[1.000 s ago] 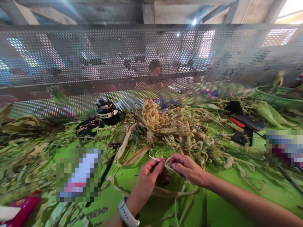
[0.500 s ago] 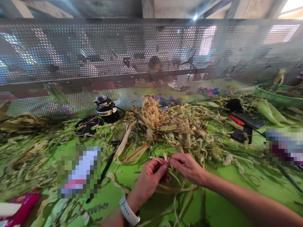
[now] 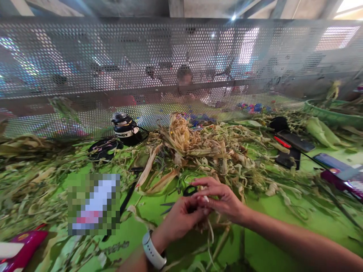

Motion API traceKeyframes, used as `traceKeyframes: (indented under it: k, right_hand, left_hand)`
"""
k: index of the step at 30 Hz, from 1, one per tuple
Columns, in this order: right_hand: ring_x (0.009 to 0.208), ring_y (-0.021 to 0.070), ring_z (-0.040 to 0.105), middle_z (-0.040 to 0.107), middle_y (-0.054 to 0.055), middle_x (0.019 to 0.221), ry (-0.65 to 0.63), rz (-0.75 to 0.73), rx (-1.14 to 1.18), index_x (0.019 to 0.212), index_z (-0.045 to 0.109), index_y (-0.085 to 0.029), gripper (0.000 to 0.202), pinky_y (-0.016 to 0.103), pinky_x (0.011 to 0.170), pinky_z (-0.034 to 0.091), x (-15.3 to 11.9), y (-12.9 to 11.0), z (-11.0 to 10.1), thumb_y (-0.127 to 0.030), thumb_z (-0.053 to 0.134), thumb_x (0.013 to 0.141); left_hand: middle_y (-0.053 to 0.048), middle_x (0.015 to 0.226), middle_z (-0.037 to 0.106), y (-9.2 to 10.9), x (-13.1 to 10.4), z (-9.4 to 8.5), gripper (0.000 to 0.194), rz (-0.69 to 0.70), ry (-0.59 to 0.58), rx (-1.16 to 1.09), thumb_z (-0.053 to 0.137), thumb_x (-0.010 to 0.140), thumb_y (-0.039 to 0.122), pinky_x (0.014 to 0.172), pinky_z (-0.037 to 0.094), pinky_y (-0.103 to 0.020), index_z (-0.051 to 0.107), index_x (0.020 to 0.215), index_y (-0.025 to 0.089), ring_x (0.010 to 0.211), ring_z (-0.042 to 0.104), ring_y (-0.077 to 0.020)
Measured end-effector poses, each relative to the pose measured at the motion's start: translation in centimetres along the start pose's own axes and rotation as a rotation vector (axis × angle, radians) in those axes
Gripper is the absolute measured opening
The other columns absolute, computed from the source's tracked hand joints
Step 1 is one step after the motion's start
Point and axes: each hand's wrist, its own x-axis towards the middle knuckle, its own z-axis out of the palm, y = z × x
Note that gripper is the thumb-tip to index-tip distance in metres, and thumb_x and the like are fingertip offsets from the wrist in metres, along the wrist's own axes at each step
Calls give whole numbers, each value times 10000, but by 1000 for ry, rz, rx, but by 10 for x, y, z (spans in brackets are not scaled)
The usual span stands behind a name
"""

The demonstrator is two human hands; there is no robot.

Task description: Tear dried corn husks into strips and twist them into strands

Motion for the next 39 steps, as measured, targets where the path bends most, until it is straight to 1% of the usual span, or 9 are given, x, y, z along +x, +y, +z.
traceKeyframes:
  k: [4, 10, 13, 16, 19, 27, 32, 34, 39]
  right_hand:
    - [1020, 208, 572, 691, 72, 978, 150, 63, 120, 896, 732, -249, 199, 390, 909, 442, 1, 6, 4, -378, 596, 830]
    - [791, 167, 589, 659, 48, 839, 148, 321, 252, 966, 661, -159, 404, 306, 733, 471, 6, -3, -2, -516, 559, 807]
    - [652, 126, 505, 555, 8, 696, 95, 275, 63, 815, 597, -140, 448, 244, 598, 412, 6, -5, -7, -562, 447, 849]
    - [555, 96, 385, 405, -28, 586, 8, 177, -199, 602, 465, -158, 467, 223, 511, 311, 3, -2, -6, -500, 368, 903]
    - [547, 95, 366, 382, -33, 573, 36, 130, -316, 589, 420, -170, 414, 226, 516, 292, 1, 2, -1, -420, 382, 916]
    - [546, 93, 351, 366, -39, 581, 44, 250, -177, 617, 414, -175, 439, 212, 497, 294, 3, 1, -2, -502, 356, 903]
    - [540, 94, 394, 411, -30, 587, -42, 270, -59, 631, 424, -168, 484, 206, 489, 319, 1, -2, -7, -542, 294, 910]
    - [522, 90, 394, 407, -33, 570, -88, 268, -74, 630, 424, -168, 458, 202, 473, 310, 0, -1, -5, -517, 328, 910]
    - [540, 90, 379, 404, -27, 579, -41, 142, -252, 607, 422, -170, 392, 212, 510, 300, 2, 1, 0, -398, 368, 921]
  left_hand:
    - [-3, 568, 598, 0, 1, -3, 295, -28, 55, -50, 667, 717, 425, 524, 428, -220, 650, 710, 130, 503, 522, -97]
    - [15, 539, 591, 6, 3, -5, 303, -7, 182, -136, 703, 679, 424, 501, 420, -199, 611, 701, 136, 477, 519, -83]
    - [8, 588, 611, 8, 4, -7, 290, 21, 219, -137, 652, 735, 424, 512, 418, -195, 617, 761, 137, 508, 542, -89]
    - [13, 605, 605, 6, 5, -8, 285, 34, 226, -128, 612, 771, 424, 517, 417, -191, 605, 790, 140, 518, 545, -86]
    - [32, 549, 563, 3, 6, -9, 312, 44, 220, -95, 605, 769, 452, 479, 389, -180, 574, 768, 141, 470, 492, -69]
    - [26, 557, 550, 5, 3, -7, 310, 36, 166, -131, 594, 783, 444, 504, 397, -184, 535, 725, 146, 498, 478, -71]
    - [27, 626, 585, 7, 5, -8, 258, 58, 240, -146, 648, 756, 376, 544, 427, -191, 548, 814, 145, 542, 531, -78]
    - [27, 622, 588, 7, 6, -9, 257, 67, 296, -143, 651, 751, 372, 524, 424, -192, 549, 810, 143, 522, 524, -78]
    - [26, 577, 583, 1, 9, -12, 266, 103, 338, -149, 669, 726, 378, 496, 423, -205, 557, 788, 146, 493, 516, -90]
